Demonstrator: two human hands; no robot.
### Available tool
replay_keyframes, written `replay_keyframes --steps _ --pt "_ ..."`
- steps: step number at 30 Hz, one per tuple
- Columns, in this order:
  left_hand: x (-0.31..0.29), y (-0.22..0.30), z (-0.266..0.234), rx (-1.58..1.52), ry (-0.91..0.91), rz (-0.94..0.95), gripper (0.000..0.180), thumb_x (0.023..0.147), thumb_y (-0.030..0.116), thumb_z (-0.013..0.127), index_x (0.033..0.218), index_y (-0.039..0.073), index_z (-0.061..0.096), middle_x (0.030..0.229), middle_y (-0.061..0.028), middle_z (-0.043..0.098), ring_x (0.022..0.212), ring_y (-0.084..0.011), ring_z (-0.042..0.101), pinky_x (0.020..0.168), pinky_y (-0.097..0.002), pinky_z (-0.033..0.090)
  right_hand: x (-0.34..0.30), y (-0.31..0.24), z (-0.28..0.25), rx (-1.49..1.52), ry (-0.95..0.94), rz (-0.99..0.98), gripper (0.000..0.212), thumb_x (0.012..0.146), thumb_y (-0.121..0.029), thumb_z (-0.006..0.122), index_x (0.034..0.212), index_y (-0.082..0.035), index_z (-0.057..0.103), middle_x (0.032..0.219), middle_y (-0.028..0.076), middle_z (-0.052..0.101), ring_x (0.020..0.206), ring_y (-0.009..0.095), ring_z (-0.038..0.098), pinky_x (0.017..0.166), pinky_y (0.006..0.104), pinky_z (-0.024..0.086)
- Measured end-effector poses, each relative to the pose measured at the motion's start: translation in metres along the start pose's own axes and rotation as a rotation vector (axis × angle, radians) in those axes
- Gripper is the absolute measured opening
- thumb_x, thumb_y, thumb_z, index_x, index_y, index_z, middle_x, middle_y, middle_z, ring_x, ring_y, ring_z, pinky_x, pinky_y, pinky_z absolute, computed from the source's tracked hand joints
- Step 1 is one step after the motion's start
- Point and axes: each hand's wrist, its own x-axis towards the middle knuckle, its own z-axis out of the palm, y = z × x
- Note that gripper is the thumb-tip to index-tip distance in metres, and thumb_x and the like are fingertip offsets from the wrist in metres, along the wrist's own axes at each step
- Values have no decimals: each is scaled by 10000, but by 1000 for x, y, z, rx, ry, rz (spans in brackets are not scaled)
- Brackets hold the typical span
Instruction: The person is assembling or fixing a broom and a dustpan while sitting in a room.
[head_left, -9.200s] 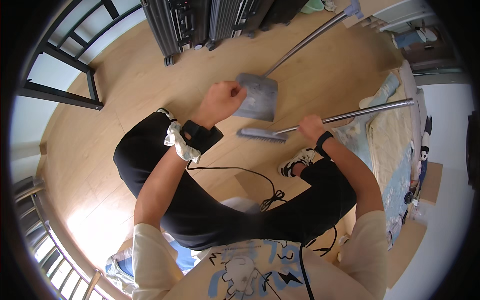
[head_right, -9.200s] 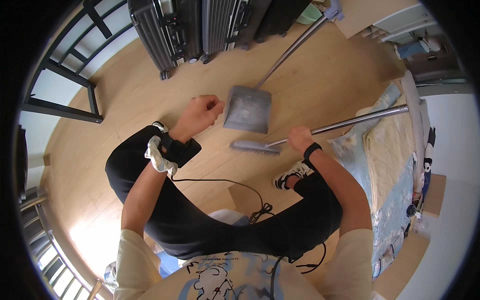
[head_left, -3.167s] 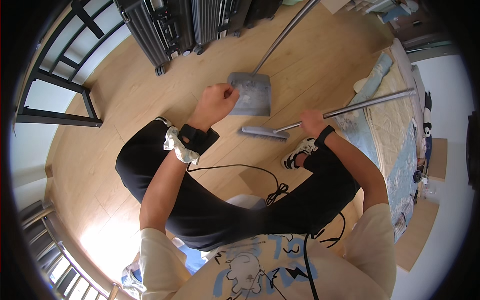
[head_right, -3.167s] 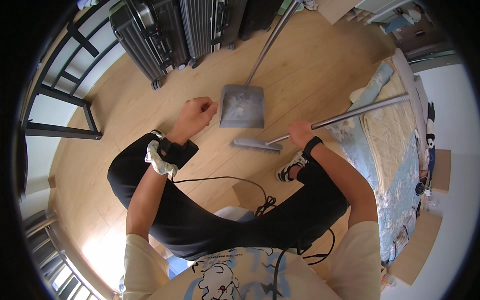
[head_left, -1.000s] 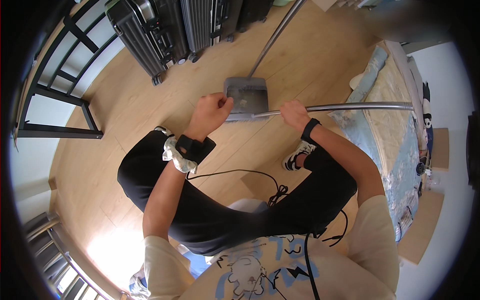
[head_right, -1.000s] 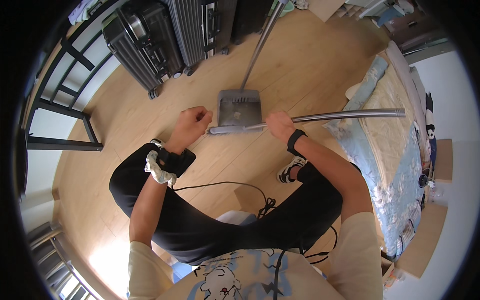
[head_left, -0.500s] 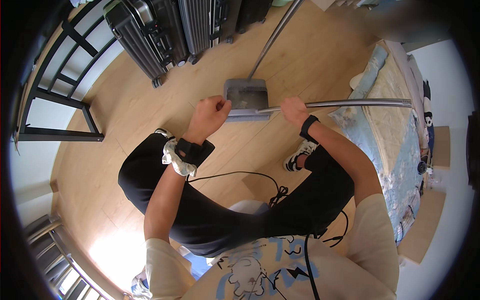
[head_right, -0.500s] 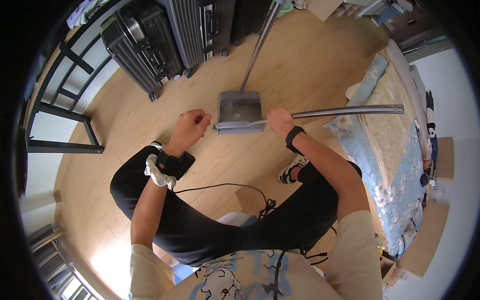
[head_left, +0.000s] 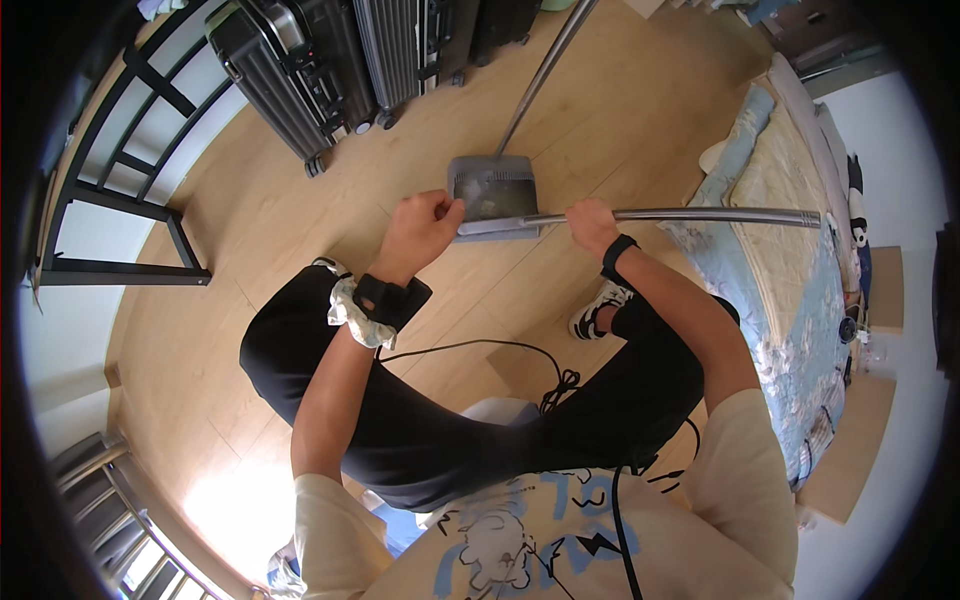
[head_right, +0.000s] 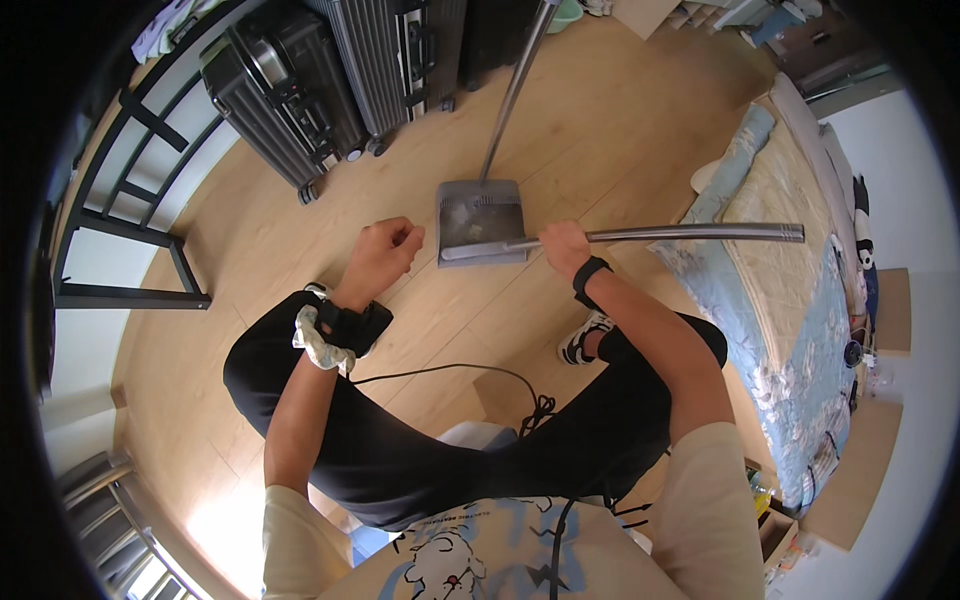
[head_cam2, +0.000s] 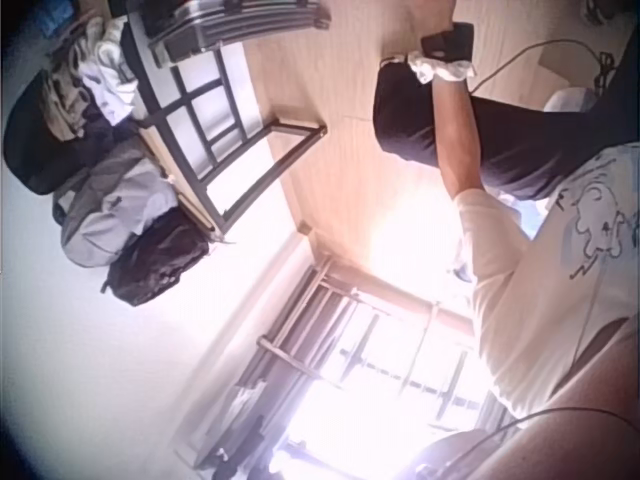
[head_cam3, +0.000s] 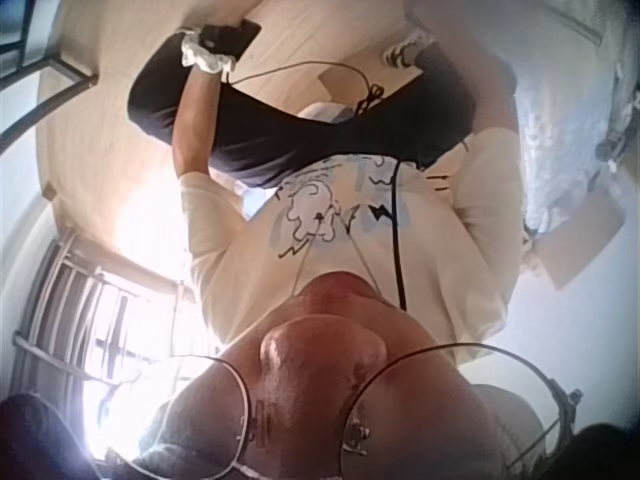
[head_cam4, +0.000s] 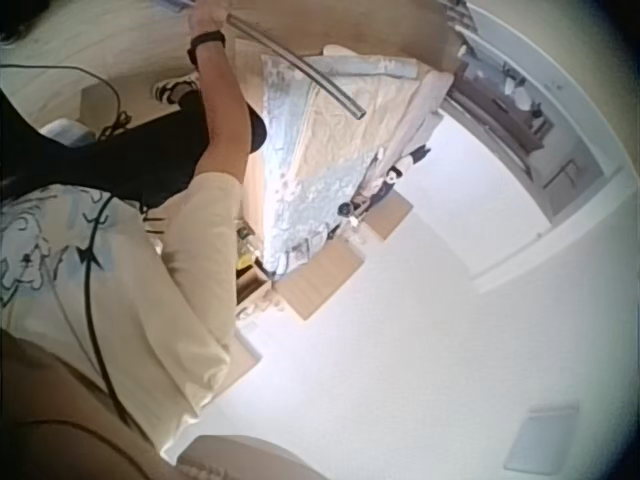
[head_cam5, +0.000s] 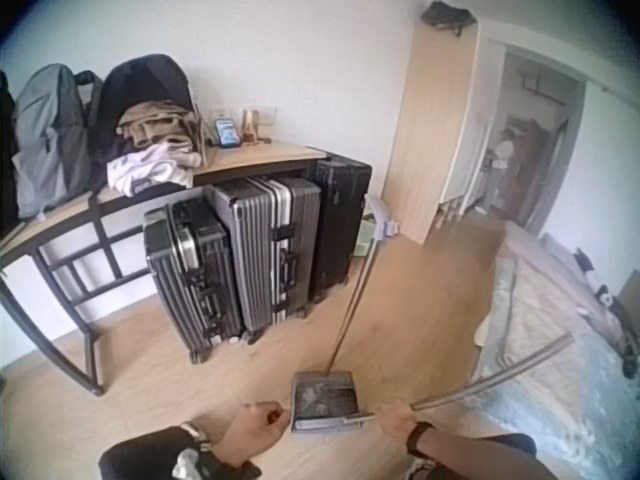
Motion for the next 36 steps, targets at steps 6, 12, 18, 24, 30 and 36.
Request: replay_keyframes --steps 6,12,18,24,30,36 --pt "-7 0 -6 5 19 -10 256 786 216 584 705 -26 603 597 -175 575 552 -310 585 545 -360 457 -30 -16 -24 143 -109 -115 102 650 -173 638 664 -75 663 635 128 597 687 292 608 600 396 474" --pt "-3 -1 -4 44 12 39 271 816 216 560 717 -35 592 582 -134 568 517 -228 572 515 -319 448 -23 -19 9 56 -272 -120 173 685 -219 632 665 -48 644 653 135 600 667 312 600 599 418 464" --pt "-1 -6 -3 65 -5 58 285 845 212 541 733 -46 580 555 -85 558 472 -135 556 474 -273 434 -5 -2 6 5 -74 -40 107 665 -169 621 664 -69 661 661 109 626 688 258 631 576 380 474" --pt "-8 -2 -11 34 8 14 273 816 213 553 714 -39 587 580 -137 564 522 -237 567 517 -320 445 -27 -25 -31 131 -191 -120 158 690 -210 626 657 -57 646 661 137 604 681 314 605 604 393 472" --pt "-3 -2 -3 40 3 41 273 818 218 554 719 -33 593 581 -135 566 523 -233 569 519 -319 446 -25 -26 6 53 -256 -100 135 684 -190 618 661 -61 650 671 139 606 691 313 604 610 406 464" --pt "-1 -2 1 75 -19 57 283 852 226 538 745 -31 593 562 -78 565 475 -132 558 485 -271 434 -15 -7 9 -57 -74 -11 108 661 -188 643 676 -83 664 663 104 618 679 266 621 561 362 463"
